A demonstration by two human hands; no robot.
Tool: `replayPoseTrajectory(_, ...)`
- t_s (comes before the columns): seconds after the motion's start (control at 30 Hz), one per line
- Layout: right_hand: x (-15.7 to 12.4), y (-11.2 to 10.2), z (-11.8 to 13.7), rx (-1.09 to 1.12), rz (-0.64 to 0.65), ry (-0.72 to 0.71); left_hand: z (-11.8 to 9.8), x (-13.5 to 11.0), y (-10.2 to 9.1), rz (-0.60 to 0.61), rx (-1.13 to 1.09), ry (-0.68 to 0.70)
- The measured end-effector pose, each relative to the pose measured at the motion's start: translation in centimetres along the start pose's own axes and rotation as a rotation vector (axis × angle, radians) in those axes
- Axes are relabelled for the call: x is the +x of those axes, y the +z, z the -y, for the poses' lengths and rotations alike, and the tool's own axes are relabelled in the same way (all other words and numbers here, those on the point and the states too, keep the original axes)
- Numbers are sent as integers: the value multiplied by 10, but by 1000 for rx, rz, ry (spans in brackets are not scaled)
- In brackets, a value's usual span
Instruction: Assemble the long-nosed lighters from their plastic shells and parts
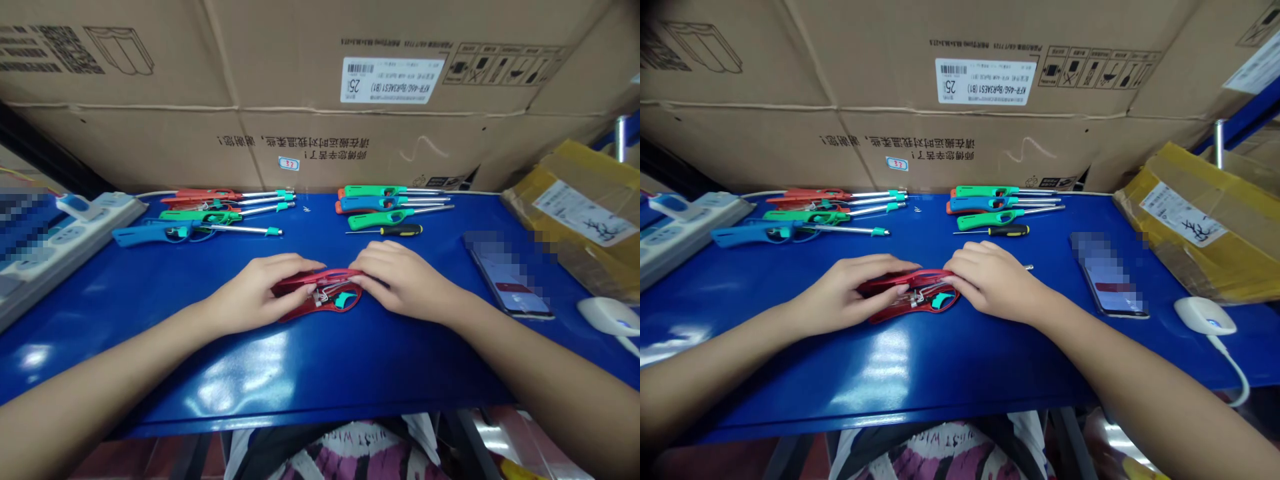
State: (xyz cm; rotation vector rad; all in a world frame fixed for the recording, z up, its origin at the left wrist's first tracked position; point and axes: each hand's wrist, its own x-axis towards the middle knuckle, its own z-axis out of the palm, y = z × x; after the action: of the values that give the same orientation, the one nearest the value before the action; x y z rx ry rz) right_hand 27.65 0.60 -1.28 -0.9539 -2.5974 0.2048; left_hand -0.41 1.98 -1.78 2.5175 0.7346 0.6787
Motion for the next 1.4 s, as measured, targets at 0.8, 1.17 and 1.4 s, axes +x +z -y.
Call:
replayPoseTrajectory(0.8, -1, 2, 7, 219, 69, -83, -13, 1, -3, 117, -221, -138)
replayPoseTrajectory(1.17, -2, -2, 6, 302, 195, -108, -6, 0, -13, 352, 93, 21)
replayPoseTrajectory(1.4, -4, -8, 10, 336, 191, -158, -8, 1, -26, 404, 65, -50)
